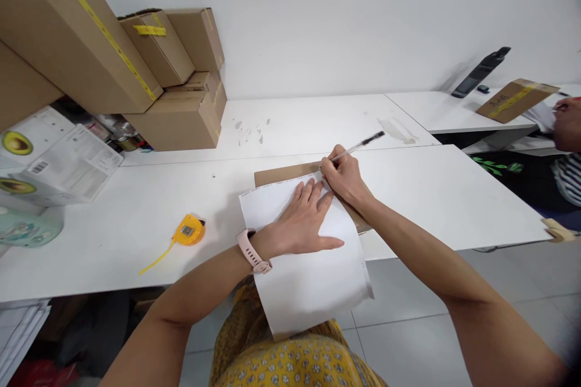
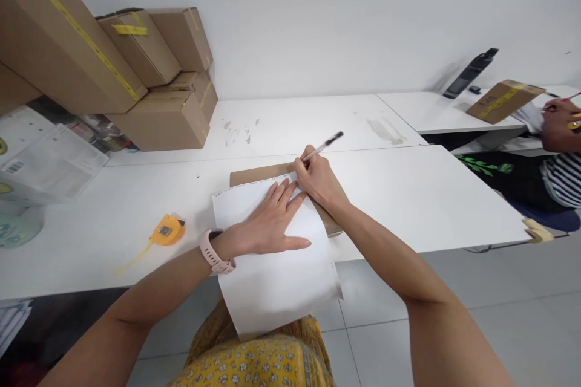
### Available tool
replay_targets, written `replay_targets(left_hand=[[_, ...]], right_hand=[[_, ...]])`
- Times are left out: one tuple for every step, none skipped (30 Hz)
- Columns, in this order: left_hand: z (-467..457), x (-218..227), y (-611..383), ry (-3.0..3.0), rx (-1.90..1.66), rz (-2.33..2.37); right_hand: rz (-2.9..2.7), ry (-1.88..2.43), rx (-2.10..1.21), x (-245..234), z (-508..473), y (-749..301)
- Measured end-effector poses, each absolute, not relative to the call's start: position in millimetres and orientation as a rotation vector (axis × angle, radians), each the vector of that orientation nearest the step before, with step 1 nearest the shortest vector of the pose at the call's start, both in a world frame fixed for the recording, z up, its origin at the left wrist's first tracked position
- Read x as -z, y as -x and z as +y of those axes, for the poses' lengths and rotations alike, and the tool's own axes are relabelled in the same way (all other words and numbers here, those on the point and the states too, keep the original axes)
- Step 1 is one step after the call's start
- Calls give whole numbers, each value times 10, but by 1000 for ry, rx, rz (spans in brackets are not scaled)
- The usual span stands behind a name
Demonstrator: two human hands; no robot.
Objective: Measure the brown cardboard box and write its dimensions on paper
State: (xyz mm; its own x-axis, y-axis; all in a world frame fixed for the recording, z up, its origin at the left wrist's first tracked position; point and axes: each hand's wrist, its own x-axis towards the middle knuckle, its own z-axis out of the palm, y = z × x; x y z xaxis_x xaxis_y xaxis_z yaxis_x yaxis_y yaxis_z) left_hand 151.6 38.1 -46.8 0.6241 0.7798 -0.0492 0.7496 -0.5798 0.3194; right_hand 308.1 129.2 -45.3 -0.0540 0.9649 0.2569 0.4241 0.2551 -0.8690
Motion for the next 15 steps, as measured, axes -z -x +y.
replay_targets(left_hand=[[380, 474, -1513, -2545, -139, 1235], [378, 480, -1510, -2551, -136, 1238], [376, 483, -1507, -2556, -129, 1241], [373, 484, -1503, -2559, -122, 1242], [370, 484, -1500, -2561, -116, 1241], [367, 483, -1497, -2561, -112, 1238], [364, 481, -1495, -2560, -111, 1234], [361, 480, -1493, -2558, -109, 1231], [360, 479, -1494, -2555, -109, 1227], [361, 478, -1495, -2553, -109, 1227], [363, 476, -1499, -2548, -107, 1228], [367, 472, -1503, -2540, -105, 1230], [370, 463, -1507, -2529, -104, 1233], [370, 445, -1508, -2513, -110, 1236], [364, 415, -1504, -2497, -128, 1238]], right_hand=[[-1552, 1284, -726, 430, 1304, -3090], [-1464, 1248, -680, 401, 1295, -3111], [-1383, 1206, -627, 371, 1255, -3144], [-1310, 1167, -564, 348, 1175, -3191], [-1247, 1143, -492, 340, 1055, -3250], [-1192, 1150, -413, 352, 895, -3320], [-1138, 1189, -325, 390, 704, -3397], [-1099, 1258, -248, 454, 492, -3476], [-1072, 1377, -172, 541, 275, -3552], [-1056, 1498, -109, 645, 66, -3619], [-1123, 1592, -132, 756, -124, -3670], [-1230, 1639, -223, 866, -287, -3702], [-1321, 1649, -323, 964, -419, -3712], [-1406, 1628, -431, 1043, -520, -3703], [-1461, 1585, -512, 1097, -592, -3682]])
